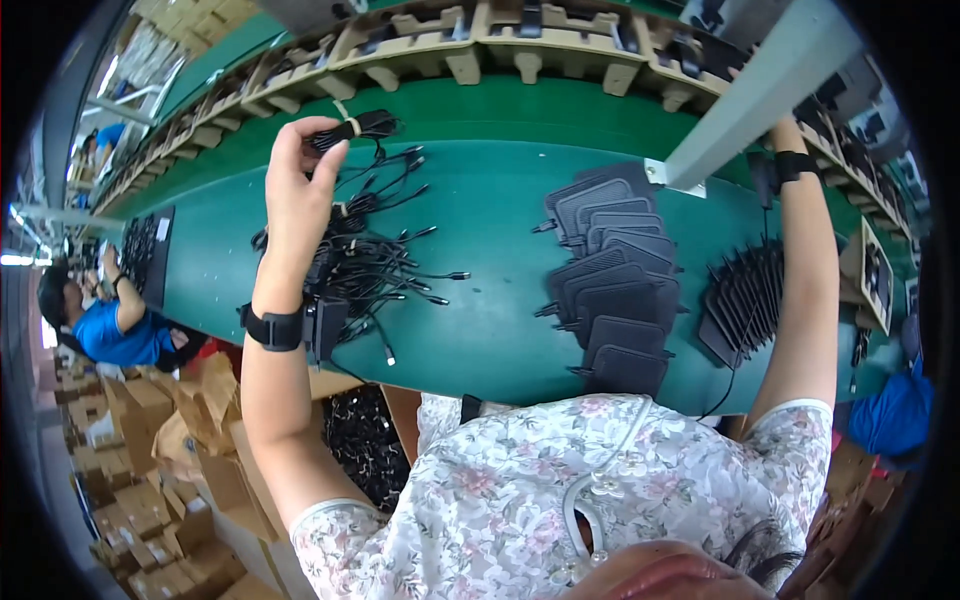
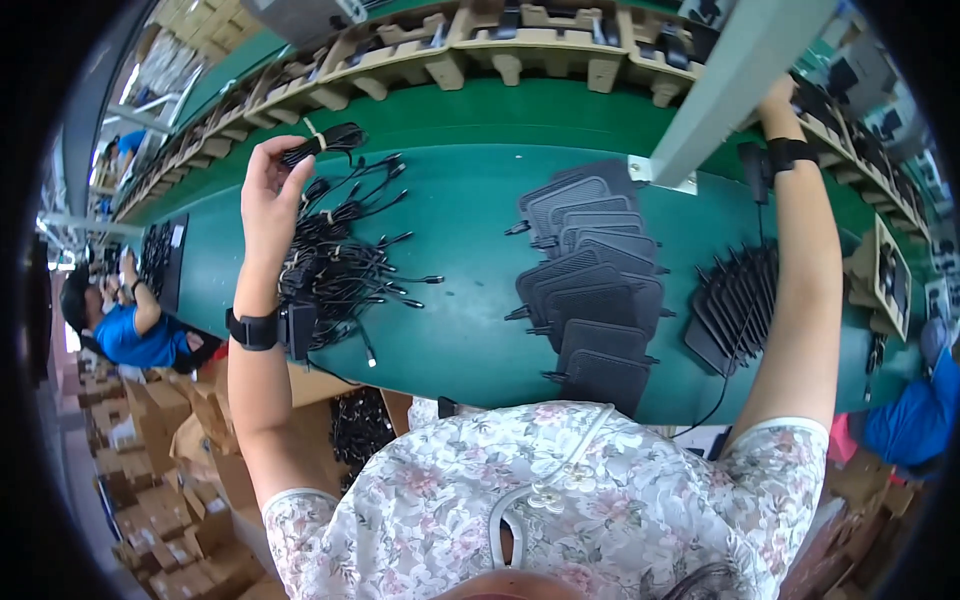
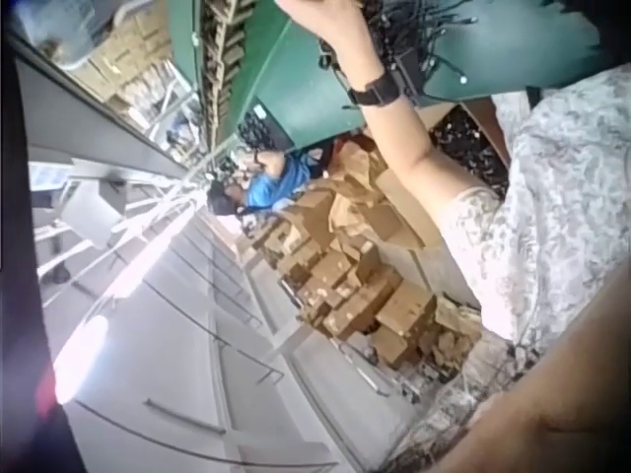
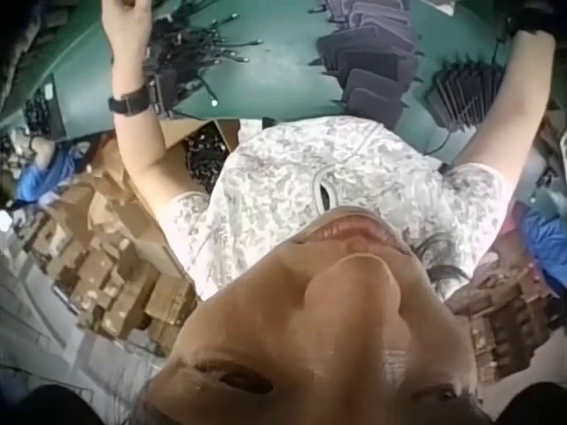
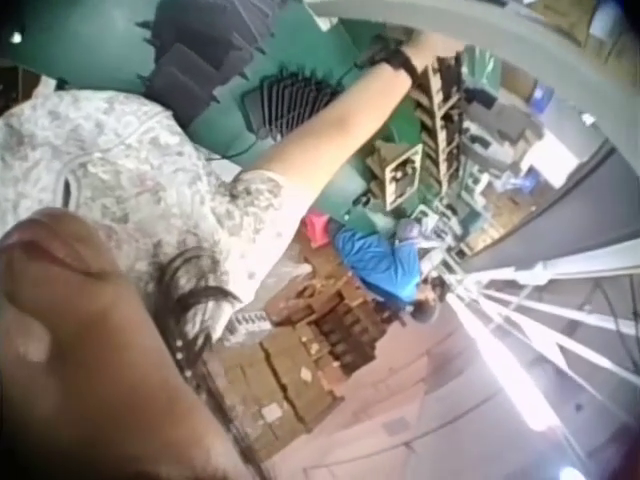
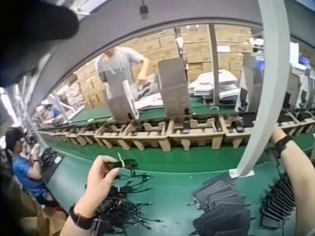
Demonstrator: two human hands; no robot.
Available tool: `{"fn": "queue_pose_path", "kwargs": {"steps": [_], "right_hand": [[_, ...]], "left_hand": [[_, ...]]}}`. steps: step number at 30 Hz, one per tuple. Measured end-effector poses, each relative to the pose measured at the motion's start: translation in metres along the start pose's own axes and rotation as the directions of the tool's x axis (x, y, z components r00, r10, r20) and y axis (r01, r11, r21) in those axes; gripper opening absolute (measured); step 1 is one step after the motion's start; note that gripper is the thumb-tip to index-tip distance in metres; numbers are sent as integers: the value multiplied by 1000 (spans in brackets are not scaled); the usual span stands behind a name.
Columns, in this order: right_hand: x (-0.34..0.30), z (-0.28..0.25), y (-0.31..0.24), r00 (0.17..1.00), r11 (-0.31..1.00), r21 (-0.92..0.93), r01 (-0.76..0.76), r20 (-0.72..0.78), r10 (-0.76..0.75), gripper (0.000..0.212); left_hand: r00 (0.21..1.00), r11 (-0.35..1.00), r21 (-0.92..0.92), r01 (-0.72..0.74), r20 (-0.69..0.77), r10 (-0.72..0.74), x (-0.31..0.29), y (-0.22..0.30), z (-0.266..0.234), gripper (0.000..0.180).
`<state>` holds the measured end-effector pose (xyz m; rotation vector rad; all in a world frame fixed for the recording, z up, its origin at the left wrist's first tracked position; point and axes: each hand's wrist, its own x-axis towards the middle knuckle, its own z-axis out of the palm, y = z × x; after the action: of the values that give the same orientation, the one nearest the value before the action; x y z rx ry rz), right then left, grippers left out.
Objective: The person gathers bundles of cables from a box, connects individual cables to plastic pads, and places the assembled units into trays on a conveyor belt.
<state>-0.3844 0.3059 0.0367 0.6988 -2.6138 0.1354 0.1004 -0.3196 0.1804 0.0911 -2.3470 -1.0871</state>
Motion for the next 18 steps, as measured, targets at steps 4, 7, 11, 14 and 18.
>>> {"fn": "queue_pose_path", "kwargs": {"steps": [4, 7, 11, 14, 18], "right_hand": [[-12, -134, -217, 881, 976, 154, -153, -427, 205, 29], [-50, -241, -282, 465, 693, 678, 245, -710, 529, 27], [-100, -287, -395, 716, 736, 346, 582, -647, -262, 27], [-107, -248, -433, 790, 658, 465, 592, -496, -359, 34], [-106, -234, -440, 980, 274, 962, -7, 61, -190, 36]], "left_hand": [[993, 994, 74, -74, 101, 66, -4, 57, 20, 22], [977, 989, -121, -83, 184, 105, 1, 87, 45, 21], [898, 917, -397, -33, 390, 202, -1, 121, 66, 30], [916, 841, -541, -22, 327, 234, -10, 120, 86, 43], [940, 799, -599, 56, 300, 160, -19, 106, 116, 63]]}}
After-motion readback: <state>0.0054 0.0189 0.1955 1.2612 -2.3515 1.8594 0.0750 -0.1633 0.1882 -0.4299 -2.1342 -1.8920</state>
